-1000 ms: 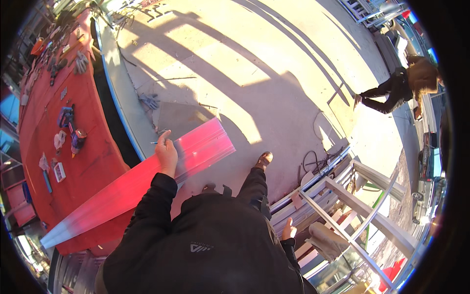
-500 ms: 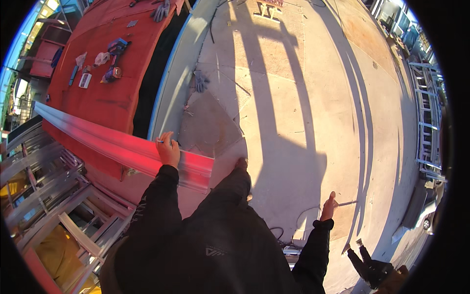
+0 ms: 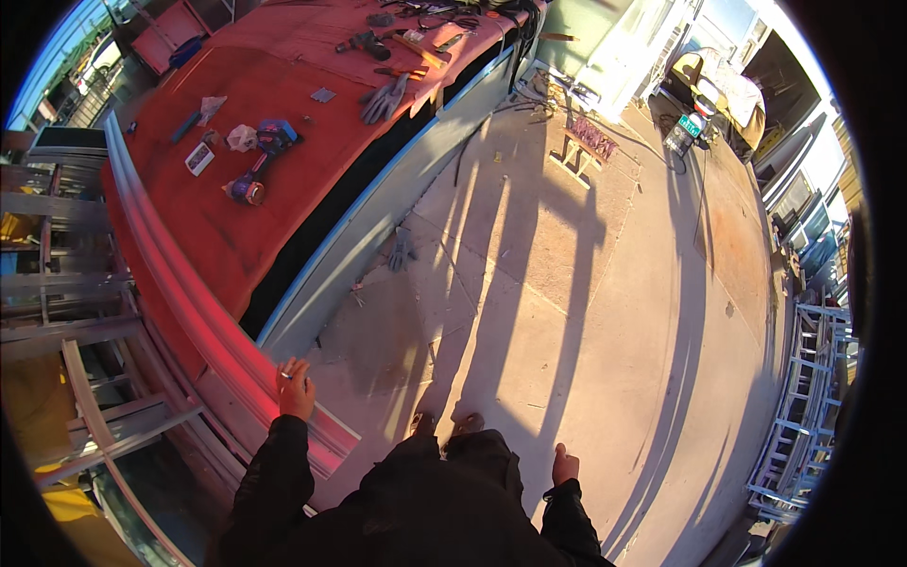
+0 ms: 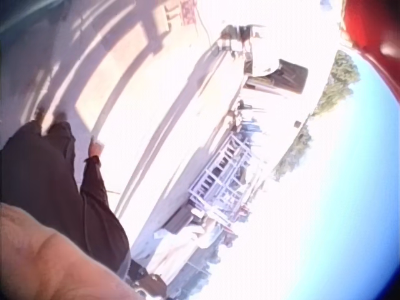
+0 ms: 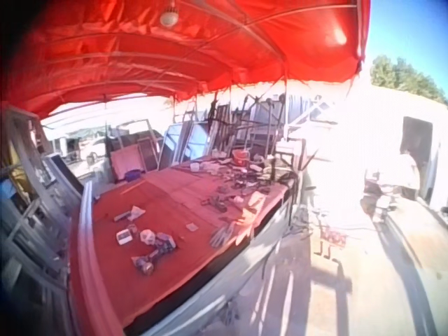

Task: The person walks through a workshop, picks up a small metal profile and a pen, then returns to a red workbench. They place the small profile against a long metal bar and mark multiple points along the bar using the pen.

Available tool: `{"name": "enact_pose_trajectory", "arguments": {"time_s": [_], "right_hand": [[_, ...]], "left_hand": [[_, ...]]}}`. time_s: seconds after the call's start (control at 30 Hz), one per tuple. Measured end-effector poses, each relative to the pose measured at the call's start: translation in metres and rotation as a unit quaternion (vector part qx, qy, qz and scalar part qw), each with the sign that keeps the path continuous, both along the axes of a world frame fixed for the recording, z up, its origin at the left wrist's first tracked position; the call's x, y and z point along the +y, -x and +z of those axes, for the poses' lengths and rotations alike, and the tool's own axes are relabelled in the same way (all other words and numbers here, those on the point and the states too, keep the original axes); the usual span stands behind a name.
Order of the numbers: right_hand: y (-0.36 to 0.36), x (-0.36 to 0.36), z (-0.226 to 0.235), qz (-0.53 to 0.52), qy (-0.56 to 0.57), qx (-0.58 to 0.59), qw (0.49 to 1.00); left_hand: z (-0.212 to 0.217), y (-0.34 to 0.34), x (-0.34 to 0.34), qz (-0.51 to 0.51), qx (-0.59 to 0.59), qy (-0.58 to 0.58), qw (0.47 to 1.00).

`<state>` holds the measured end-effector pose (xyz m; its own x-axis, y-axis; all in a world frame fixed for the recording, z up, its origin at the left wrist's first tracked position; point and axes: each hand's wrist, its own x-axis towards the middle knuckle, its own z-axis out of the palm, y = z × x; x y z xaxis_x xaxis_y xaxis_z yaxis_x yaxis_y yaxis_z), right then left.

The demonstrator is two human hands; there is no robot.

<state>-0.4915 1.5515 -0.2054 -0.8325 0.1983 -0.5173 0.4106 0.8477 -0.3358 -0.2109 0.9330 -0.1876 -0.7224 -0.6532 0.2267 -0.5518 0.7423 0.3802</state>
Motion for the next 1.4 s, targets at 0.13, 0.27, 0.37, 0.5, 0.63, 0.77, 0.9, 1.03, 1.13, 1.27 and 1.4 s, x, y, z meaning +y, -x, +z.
{"name": "enact_pose_trajectory", "arguments": {"time_s": [0.13,0.27,0.37,0.5,0.63,0.77,0.9,1.03,1.13,1.27,1.4], "right_hand": [[0.105,-0.032,-0.007,0.287,-0.015,0.038,0.957],[0.224,-0.098,-0.004,0.143,0.047,-0.041,0.988],[0.311,-0.143,0.013,0.160,0.068,-0.020,0.985],[0.423,-0.187,0.043,0.191,0.083,0.002,0.978],[0.509,-0.218,0.058,0.191,0.088,0.006,0.978],[0.562,-0.245,0.059,0.223,0.071,-0.005,0.972],[0.605,-0.258,0.051,0.205,0.063,-0.024,0.976],[0.645,-0.255,0.035,0.160,0.047,-0.050,0.985],[0.678,-0.241,0.024,0.221,0.076,-0.027,0.972],[0.731,-0.254,0.023,0.390,0.017,0.090,0.916],[0.782,-0.303,0.042,0.114,0.116,-0.008,0.987]], "left_hand": [[0.000,0.002,0.007,0.047,-0.046,-0.028,0.997],[0.000,0.018,0.017,0.145,-0.091,-0.055,0.984],[0.002,0.053,0.033,0.259,-0.084,-0.083,0.959],[0.003,0.138,0.043,0.323,-0.016,-0.088,0.942],[0.000,0.239,0.032,0.359,0.028,-0.119,0.925],[0.003,0.321,0.011,0.330,0.071,-0.144,0.930],[0.000,0.396,-0.025,0.339,0.074,-0.185,0.919],[0.002,0.489,-0.079,0.326,0.068,-0.199,0.922],[0.010,0.565,-0.121,0.298,0.072,-0.201,0.930],[0.019,0.672,-0.182,0.236,0.116,-0.185,0.947],[0.041,0.757,-0.217,0.205,0.132,-0.202,0.949]]}}
